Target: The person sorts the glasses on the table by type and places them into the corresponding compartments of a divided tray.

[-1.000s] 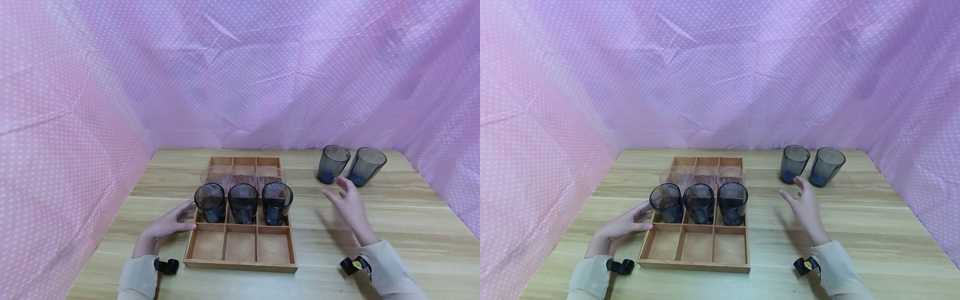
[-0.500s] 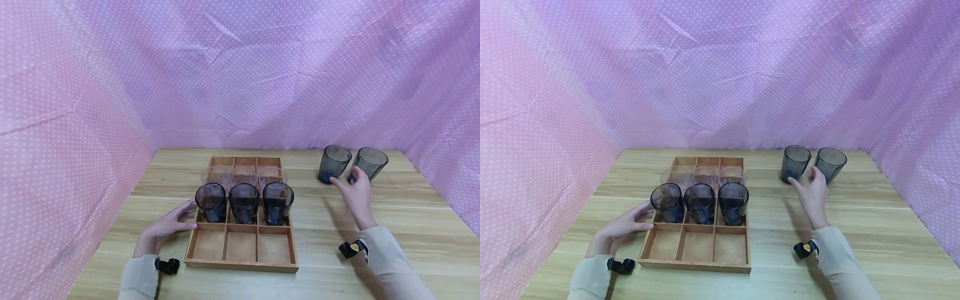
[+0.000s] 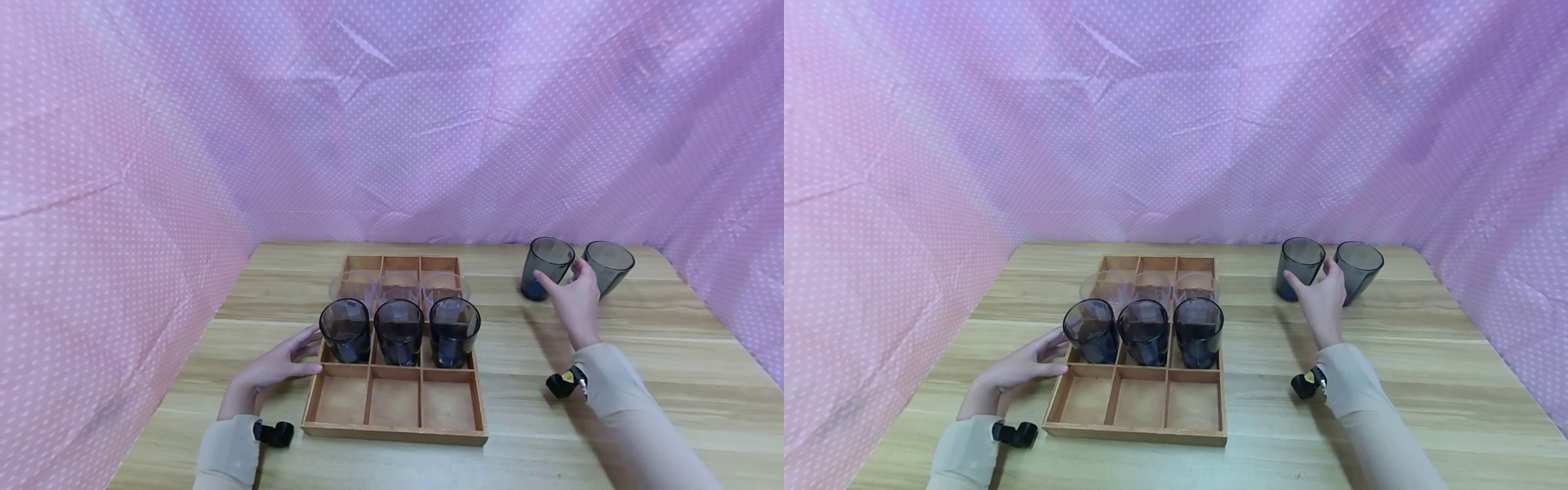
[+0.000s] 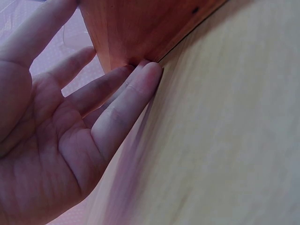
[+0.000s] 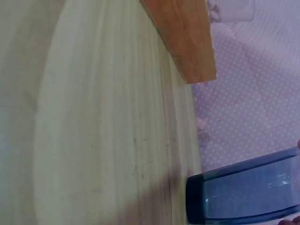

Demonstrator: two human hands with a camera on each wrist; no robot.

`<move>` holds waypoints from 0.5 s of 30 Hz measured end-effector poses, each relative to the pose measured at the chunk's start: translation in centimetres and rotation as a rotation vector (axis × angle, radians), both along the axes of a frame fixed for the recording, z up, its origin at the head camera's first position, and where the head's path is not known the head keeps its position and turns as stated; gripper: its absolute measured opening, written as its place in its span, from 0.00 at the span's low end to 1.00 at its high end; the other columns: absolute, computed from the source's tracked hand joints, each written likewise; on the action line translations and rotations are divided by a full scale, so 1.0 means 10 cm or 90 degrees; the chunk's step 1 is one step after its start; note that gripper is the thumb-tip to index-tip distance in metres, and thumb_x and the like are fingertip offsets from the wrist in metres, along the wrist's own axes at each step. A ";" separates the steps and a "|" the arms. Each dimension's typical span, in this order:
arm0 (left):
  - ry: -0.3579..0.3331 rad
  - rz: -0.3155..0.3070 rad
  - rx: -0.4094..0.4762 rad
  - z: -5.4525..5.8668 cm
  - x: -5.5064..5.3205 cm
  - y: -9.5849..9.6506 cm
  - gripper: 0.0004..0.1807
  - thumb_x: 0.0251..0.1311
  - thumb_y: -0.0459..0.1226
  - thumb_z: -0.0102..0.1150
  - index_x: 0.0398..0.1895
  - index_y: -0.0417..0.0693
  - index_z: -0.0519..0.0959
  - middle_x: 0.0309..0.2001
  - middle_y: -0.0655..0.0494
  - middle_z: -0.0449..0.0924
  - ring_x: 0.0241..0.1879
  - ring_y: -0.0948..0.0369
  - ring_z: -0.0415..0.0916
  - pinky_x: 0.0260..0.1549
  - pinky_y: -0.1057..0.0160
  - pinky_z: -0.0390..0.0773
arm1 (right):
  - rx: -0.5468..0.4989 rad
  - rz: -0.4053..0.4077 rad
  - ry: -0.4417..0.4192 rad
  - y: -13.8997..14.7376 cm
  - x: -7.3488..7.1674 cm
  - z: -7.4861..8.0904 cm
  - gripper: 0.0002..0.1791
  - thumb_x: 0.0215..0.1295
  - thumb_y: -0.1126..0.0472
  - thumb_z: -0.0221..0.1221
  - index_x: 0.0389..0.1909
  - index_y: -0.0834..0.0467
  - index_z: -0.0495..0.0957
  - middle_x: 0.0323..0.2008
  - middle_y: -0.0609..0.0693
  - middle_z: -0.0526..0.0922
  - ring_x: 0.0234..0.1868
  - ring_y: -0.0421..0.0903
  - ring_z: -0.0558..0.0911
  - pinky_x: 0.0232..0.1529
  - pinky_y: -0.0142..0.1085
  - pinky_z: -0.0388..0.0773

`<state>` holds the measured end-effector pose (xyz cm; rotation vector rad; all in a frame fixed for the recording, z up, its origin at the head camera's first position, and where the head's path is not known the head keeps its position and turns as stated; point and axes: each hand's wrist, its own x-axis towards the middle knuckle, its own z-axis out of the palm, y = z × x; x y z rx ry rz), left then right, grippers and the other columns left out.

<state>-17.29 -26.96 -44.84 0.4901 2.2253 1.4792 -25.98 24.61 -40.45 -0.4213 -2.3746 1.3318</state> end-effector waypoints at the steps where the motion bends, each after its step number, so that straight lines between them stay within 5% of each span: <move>1: -0.001 0.001 0.001 0.00 0.00 0.00 0.49 0.63 0.37 0.60 0.76 0.35 0.39 0.73 0.25 0.44 0.70 0.29 0.48 0.67 0.35 0.57 | -0.007 -0.002 0.005 -0.01 -0.02 -0.01 0.48 0.56 0.48 0.67 0.71 0.65 0.56 0.69 0.63 0.65 0.69 0.60 0.67 0.70 0.50 0.63; 15: -0.003 -0.004 0.010 -0.03 -0.03 -0.02 0.49 0.63 0.37 0.61 0.77 0.37 0.38 0.73 0.26 0.43 0.71 0.30 0.47 0.67 0.36 0.57 | 0.021 -0.034 0.035 0.01 -0.20 -0.03 0.42 0.54 0.49 0.69 0.64 0.67 0.64 0.61 0.66 0.74 0.64 0.60 0.71 0.69 0.48 0.63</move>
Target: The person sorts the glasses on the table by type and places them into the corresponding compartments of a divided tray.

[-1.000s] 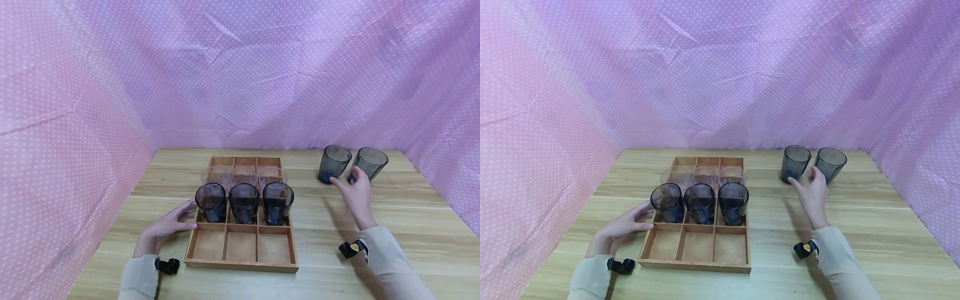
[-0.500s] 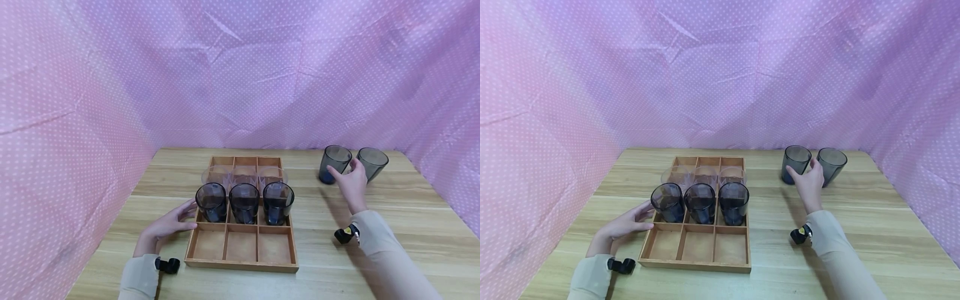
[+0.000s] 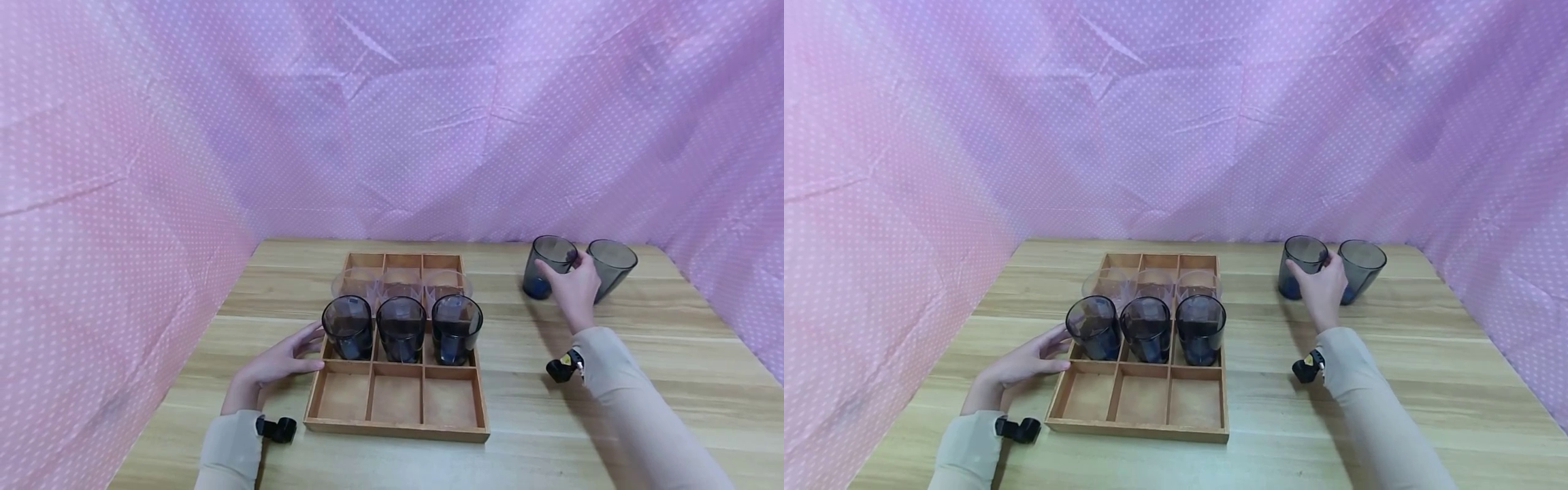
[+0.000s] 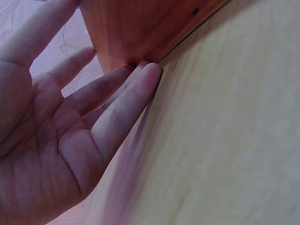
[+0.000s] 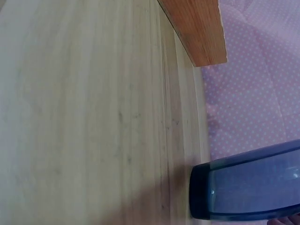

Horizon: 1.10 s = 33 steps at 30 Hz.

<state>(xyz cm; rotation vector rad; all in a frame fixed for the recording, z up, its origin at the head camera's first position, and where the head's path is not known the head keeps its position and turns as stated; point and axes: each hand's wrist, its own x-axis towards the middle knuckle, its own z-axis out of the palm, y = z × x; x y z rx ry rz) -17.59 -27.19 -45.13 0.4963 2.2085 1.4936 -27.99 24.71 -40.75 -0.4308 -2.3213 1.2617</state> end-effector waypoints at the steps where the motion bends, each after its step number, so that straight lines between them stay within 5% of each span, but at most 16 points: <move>1: -0.001 0.001 -0.001 0.00 0.00 0.00 0.49 0.63 0.37 0.61 0.77 0.37 0.38 0.73 0.26 0.43 0.71 0.30 0.47 0.67 0.36 0.57 | 0.003 0.000 0.000 0.01 0.00 0.00 0.42 0.54 0.49 0.70 0.63 0.67 0.66 0.60 0.66 0.75 0.63 0.60 0.72 0.69 0.48 0.63; 8: 0.006 0.001 -0.011 0.03 0.01 0.02 0.48 0.63 0.37 0.60 0.76 0.36 0.39 0.73 0.25 0.44 0.71 0.30 0.48 0.67 0.35 0.57 | 0.027 0.024 -0.006 0.06 0.03 0.02 0.38 0.51 0.48 0.71 0.59 0.66 0.71 0.58 0.66 0.78 0.62 0.60 0.75 0.71 0.48 0.55; 14: 0.002 0.005 -0.019 0.03 0.03 0.02 0.48 0.63 0.38 0.60 0.77 0.37 0.40 0.73 0.27 0.45 0.71 0.30 0.48 0.67 0.36 0.57 | 0.018 0.031 -0.028 0.07 0.15 0.03 0.40 0.51 0.48 0.71 0.63 0.63 0.70 0.57 0.63 0.79 0.60 0.55 0.77 0.68 0.43 0.62; 20: 0.002 -0.002 -0.014 0.03 0.02 0.03 0.48 0.64 0.37 0.60 0.77 0.38 0.39 0.74 0.28 0.45 0.71 0.31 0.48 0.67 0.36 0.57 | -0.036 0.027 -0.011 0.06 0.34 0.10 0.39 0.50 0.54 0.72 0.64 0.61 0.70 0.54 0.58 0.80 0.45 0.32 0.75 0.44 0.16 0.69; 27: 0.000 -0.005 -0.010 0.05 0.02 0.02 0.48 0.64 0.37 0.59 0.76 0.36 0.38 0.73 0.25 0.44 0.71 0.30 0.47 0.67 0.35 0.57 | -0.063 0.049 -0.037 0.00 0.59 0.20 0.39 0.51 0.57 0.72 0.65 0.58 0.69 0.56 0.51 0.78 0.54 0.33 0.76 0.51 0.16 0.73; 33: -0.006 -0.008 -0.003 0.05 0.01 0.01 0.48 0.64 0.36 0.59 0.77 0.37 0.38 0.73 0.26 0.42 0.71 0.29 0.46 0.67 0.36 0.58 | -0.038 0.087 -0.015 -0.04 0.84 0.25 0.39 0.51 0.58 0.72 0.65 0.60 0.69 0.55 0.55 0.78 0.46 0.24 0.74 0.45 0.10 0.71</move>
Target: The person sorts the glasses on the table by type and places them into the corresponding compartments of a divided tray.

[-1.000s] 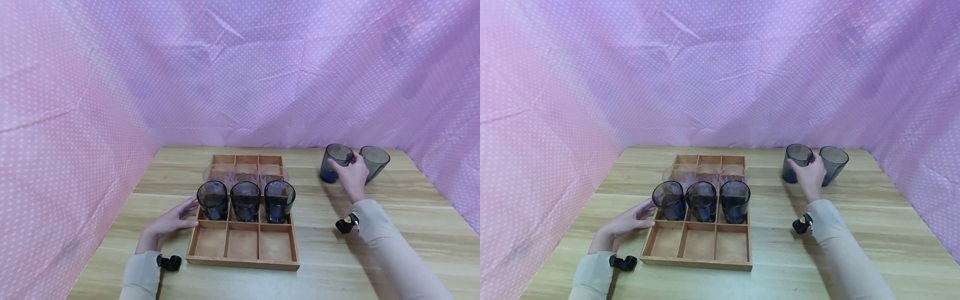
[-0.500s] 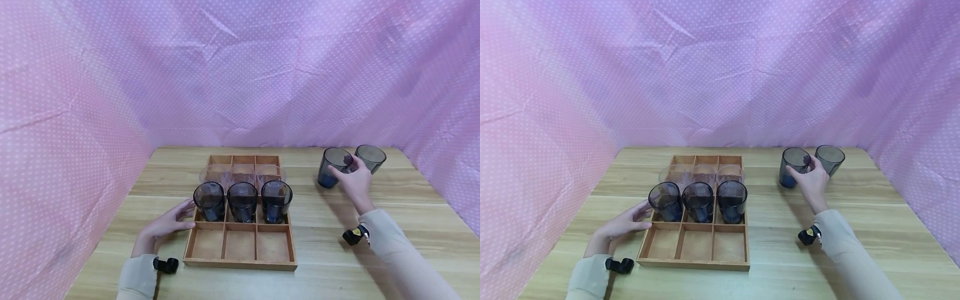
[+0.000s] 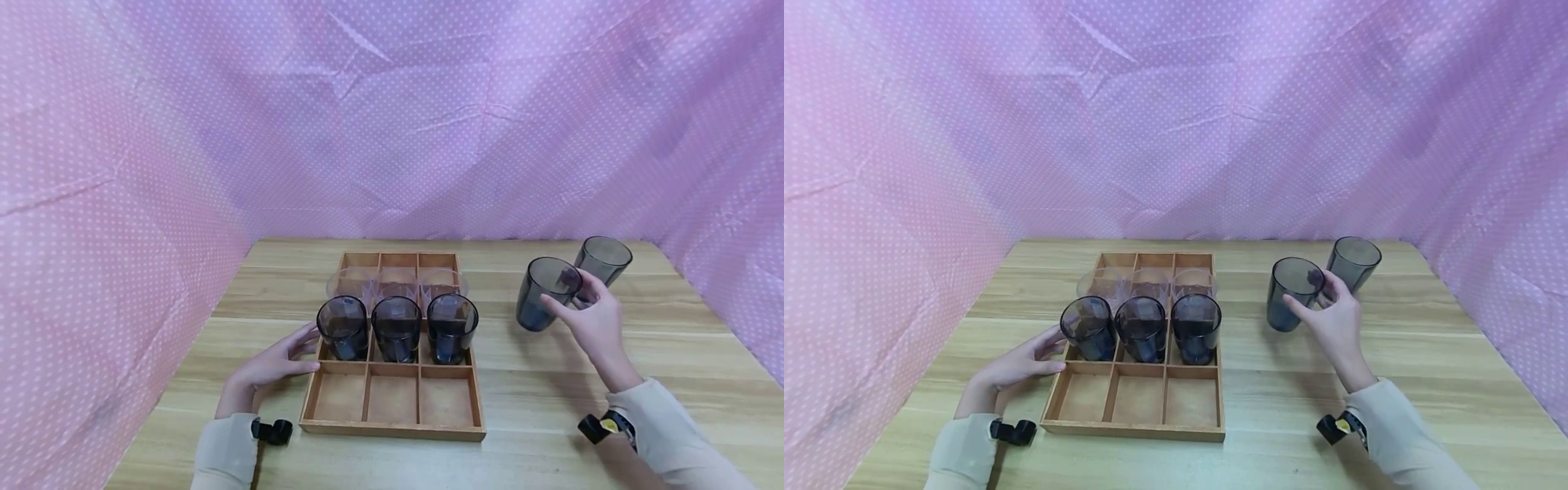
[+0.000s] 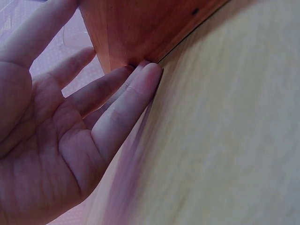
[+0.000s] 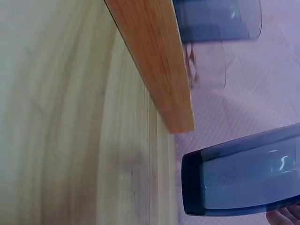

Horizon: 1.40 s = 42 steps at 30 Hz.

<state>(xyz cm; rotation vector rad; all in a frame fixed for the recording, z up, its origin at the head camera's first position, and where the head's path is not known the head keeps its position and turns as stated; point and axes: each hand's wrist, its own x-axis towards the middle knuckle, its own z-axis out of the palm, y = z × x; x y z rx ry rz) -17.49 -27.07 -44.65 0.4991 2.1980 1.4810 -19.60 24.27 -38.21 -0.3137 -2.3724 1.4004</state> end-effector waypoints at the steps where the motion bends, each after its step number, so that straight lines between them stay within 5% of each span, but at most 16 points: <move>1: -0.001 -0.001 0.000 0.00 0.00 0.00 0.48 0.64 0.36 0.59 0.77 0.37 0.38 0.73 0.26 0.42 0.71 0.29 0.46 0.67 0.36 0.58 | 0.006 0.008 0.005 -0.01 0.04 0.00 0.39 0.51 0.58 0.72 0.65 0.60 0.69 0.54 0.53 0.79 0.45 0.23 0.73 0.44 0.10 0.70; 7: -0.004 0.001 -0.002 0.01 -0.01 0.00 0.49 0.64 0.37 0.60 0.77 0.37 0.37 0.73 0.26 0.42 0.71 0.29 0.46 0.67 0.36 0.59 | 0.005 0.064 0.050 -0.08 0.25 0.00 0.36 0.50 0.62 0.73 0.62 0.63 0.71 0.44 0.26 0.77 0.48 0.17 0.72 0.43 0.10 0.71; 12: -0.004 -0.001 0.001 0.02 0.00 0.00 0.50 0.64 0.36 0.60 0.76 0.36 0.35 0.73 0.25 0.41 0.71 0.29 0.45 0.67 0.36 0.57 | 0.021 0.093 0.075 -0.13 0.40 0.02 0.35 0.49 0.64 0.73 0.61 0.62 0.73 0.42 0.20 0.75 0.47 0.15 0.72 0.42 0.11 0.71; 27: -0.003 -0.003 0.007 -0.02 0.02 0.01 0.48 0.64 0.37 0.59 0.77 0.40 0.38 0.74 0.28 0.42 0.71 0.30 0.45 0.67 0.35 0.57 | 0.016 0.203 0.147 -0.30 0.72 0.07 0.35 0.45 0.74 0.72 0.58 0.68 0.73 0.47 0.21 0.78 0.51 0.19 0.76 0.46 0.14 0.74; 42: 0.003 -0.003 0.000 -0.03 0.00 0.01 0.47 0.65 0.38 0.59 0.77 0.42 0.40 0.75 0.30 0.42 0.71 0.30 0.47 0.67 0.37 0.58 | -0.046 0.304 0.166 -0.50 0.85 0.11 0.38 0.41 0.81 0.70 0.59 0.69 0.72 0.51 0.31 0.82 0.54 0.27 0.78 0.48 0.19 0.78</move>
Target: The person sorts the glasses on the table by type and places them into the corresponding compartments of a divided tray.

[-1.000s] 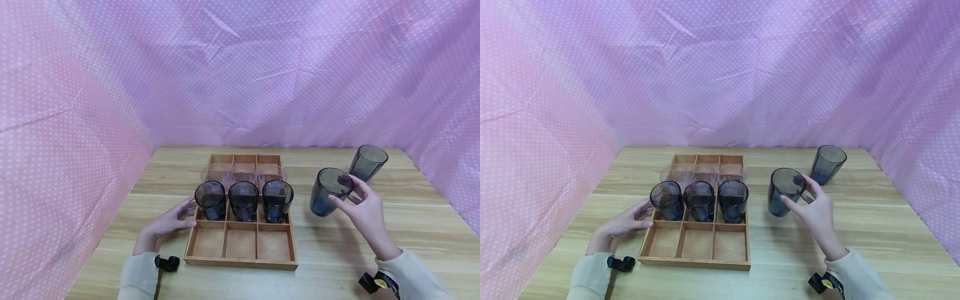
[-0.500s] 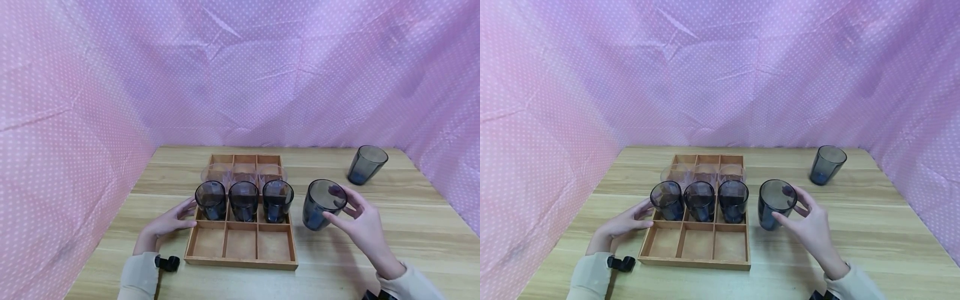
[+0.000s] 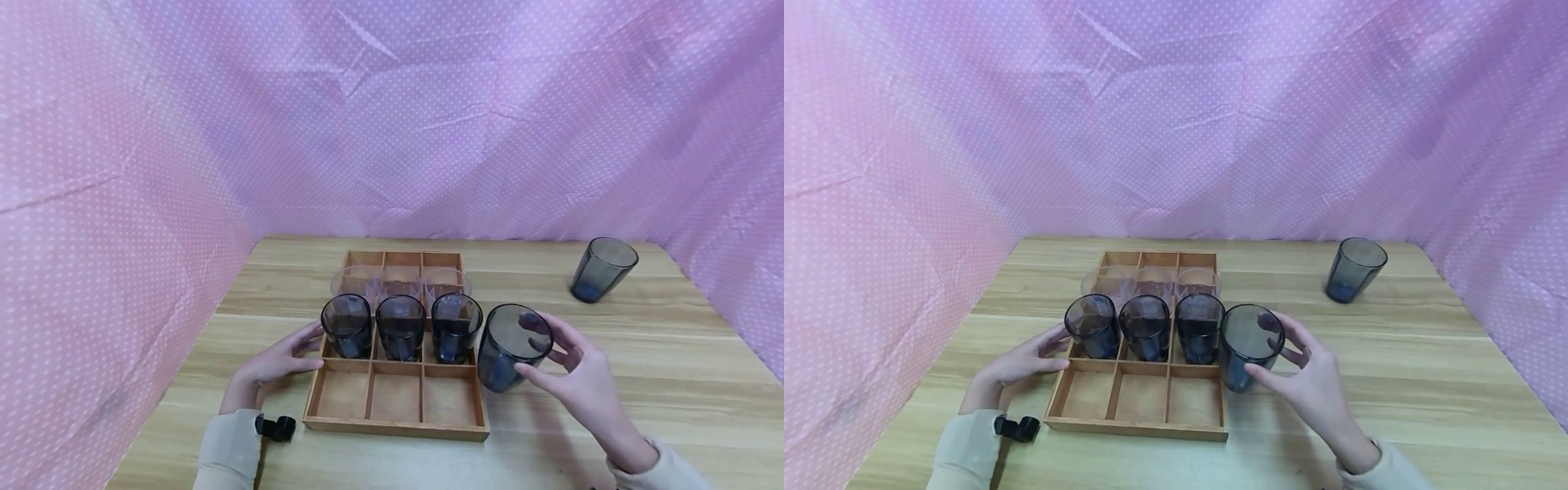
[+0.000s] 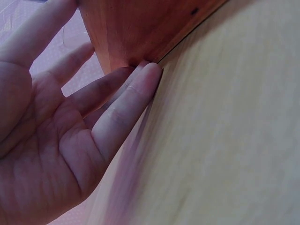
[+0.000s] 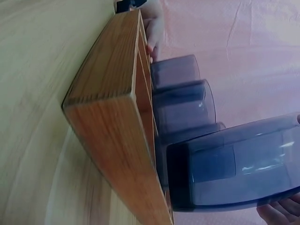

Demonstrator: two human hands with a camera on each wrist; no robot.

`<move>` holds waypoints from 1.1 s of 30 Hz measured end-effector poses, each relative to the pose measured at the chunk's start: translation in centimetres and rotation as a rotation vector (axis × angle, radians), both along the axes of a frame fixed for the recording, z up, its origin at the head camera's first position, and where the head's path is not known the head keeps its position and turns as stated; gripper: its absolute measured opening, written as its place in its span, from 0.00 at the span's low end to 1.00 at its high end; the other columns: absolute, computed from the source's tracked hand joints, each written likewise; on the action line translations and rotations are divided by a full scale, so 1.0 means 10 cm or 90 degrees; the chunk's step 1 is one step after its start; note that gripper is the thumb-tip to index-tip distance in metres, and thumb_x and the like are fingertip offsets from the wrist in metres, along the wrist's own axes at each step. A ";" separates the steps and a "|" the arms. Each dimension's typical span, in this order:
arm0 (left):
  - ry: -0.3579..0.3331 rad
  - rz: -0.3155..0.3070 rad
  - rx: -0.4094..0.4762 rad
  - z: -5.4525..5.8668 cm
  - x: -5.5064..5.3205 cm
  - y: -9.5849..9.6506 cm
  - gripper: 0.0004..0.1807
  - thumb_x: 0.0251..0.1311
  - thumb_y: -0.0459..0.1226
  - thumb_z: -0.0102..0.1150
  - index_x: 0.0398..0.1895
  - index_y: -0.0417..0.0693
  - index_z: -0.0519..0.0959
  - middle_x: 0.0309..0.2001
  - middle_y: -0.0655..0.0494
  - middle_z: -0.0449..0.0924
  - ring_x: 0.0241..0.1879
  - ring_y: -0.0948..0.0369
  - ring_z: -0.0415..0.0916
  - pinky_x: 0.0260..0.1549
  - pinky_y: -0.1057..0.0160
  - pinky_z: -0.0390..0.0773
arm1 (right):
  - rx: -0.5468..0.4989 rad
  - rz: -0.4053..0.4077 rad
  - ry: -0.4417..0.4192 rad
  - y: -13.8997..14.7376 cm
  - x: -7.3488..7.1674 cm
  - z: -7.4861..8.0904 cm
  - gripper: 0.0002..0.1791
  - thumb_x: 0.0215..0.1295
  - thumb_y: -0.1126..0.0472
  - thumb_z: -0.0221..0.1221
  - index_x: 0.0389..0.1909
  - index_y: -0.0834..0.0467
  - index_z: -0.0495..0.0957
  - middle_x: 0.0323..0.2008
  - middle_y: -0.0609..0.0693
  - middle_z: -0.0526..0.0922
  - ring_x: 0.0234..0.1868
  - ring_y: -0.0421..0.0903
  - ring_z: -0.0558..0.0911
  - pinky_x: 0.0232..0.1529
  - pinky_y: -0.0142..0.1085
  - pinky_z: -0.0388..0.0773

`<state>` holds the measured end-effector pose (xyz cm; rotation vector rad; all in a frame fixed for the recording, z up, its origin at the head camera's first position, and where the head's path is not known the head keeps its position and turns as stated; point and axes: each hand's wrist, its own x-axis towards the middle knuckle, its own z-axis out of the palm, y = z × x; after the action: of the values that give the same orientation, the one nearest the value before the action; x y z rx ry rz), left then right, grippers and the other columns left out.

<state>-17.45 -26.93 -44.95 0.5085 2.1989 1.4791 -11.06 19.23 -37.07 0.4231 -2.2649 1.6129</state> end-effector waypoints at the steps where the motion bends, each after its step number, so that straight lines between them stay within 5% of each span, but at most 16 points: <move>1: 0.000 0.001 -0.001 0.00 0.00 0.00 0.47 0.65 0.38 0.59 0.77 0.42 0.40 0.75 0.30 0.42 0.71 0.31 0.48 0.67 0.37 0.59 | 0.001 0.006 -0.003 -0.02 0.01 0.00 0.38 0.41 0.81 0.70 0.59 0.69 0.72 0.51 0.31 0.81 0.54 0.27 0.78 0.48 0.19 0.78; 17: 0.007 0.005 0.003 0.01 -0.02 0.02 0.47 0.63 0.37 0.60 0.77 0.42 0.42 0.74 0.29 0.44 0.70 0.31 0.52 0.66 0.38 0.60 | -0.026 0.081 -0.015 -0.48 0.00 0.03 0.40 0.39 0.78 0.72 0.60 0.65 0.72 0.53 0.32 0.80 0.53 0.28 0.79 0.48 0.22 0.79; 25: 0.007 0.007 -0.017 0.04 -0.01 0.02 0.47 0.63 0.38 0.60 0.77 0.41 0.42 0.74 0.29 0.44 0.70 0.31 0.51 0.66 0.36 0.59 | -0.018 0.104 -0.083 -0.76 -0.04 0.04 0.38 0.44 0.70 0.74 0.60 0.59 0.72 0.54 0.56 0.81 0.52 0.28 0.78 0.48 0.27 0.80; 33: 0.001 0.016 -0.018 0.03 0.00 0.01 0.47 0.63 0.38 0.61 0.78 0.43 0.42 0.75 0.31 0.45 0.70 0.32 0.52 0.66 0.37 0.60 | -0.015 0.126 -0.094 -1.05 -0.07 -0.01 0.40 0.41 0.66 0.76 0.60 0.55 0.73 0.53 0.53 0.83 0.51 0.33 0.79 0.47 0.31 0.81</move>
<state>-17.45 -26.79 -44.64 0.4738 2.2317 1.4580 -11.73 8.77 -37.14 0.5545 -2.3722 1.8209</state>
